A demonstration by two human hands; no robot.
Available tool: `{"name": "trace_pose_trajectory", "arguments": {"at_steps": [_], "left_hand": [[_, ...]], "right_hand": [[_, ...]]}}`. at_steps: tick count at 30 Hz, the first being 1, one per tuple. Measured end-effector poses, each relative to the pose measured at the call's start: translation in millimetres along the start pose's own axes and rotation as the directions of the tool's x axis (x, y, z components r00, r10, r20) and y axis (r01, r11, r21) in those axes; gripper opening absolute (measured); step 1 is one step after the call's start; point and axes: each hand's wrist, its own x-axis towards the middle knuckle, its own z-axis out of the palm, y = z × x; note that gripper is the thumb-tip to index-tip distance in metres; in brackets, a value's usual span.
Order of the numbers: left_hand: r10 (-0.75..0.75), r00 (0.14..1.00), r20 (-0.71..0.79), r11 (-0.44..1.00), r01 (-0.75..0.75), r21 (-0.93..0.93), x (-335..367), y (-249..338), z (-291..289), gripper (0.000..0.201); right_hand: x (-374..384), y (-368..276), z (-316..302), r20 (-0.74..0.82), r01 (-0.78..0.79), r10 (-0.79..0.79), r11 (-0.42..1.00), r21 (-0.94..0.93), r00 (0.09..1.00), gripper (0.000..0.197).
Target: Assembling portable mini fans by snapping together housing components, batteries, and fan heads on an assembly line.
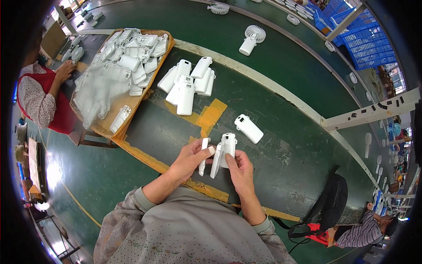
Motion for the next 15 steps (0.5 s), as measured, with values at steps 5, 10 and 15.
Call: {"name": "trace_pose_trajectory", "arguments": {"at_steps": [5,10,15], "left_hand": [[0.164,0.979,-0.122,0.984,-0.153,0.095,11.5,0.2,0.9,0.049],[0.205,0.959,-0.196,0.979,-0.202,0.032,20.2,0.1,-3.4,0.047],[0.497,0.853,-0.16,0.799,-0.378,0.468,7.7,21.5,-11.2,0.05]], "right_hand": [[4.5,-0.5,-8.0,-0.083,0.036,-0.04,0.998,-0.047,0.996,0.018],[7.0,3.1,-13.0,-0.1,0.05,-0.052,0.999,-0.017,0.994,0.018],[8.8,5.5,-14.3,-0.111,0.047,-0.046,0.999,0.009,0.993,0.018]]}}
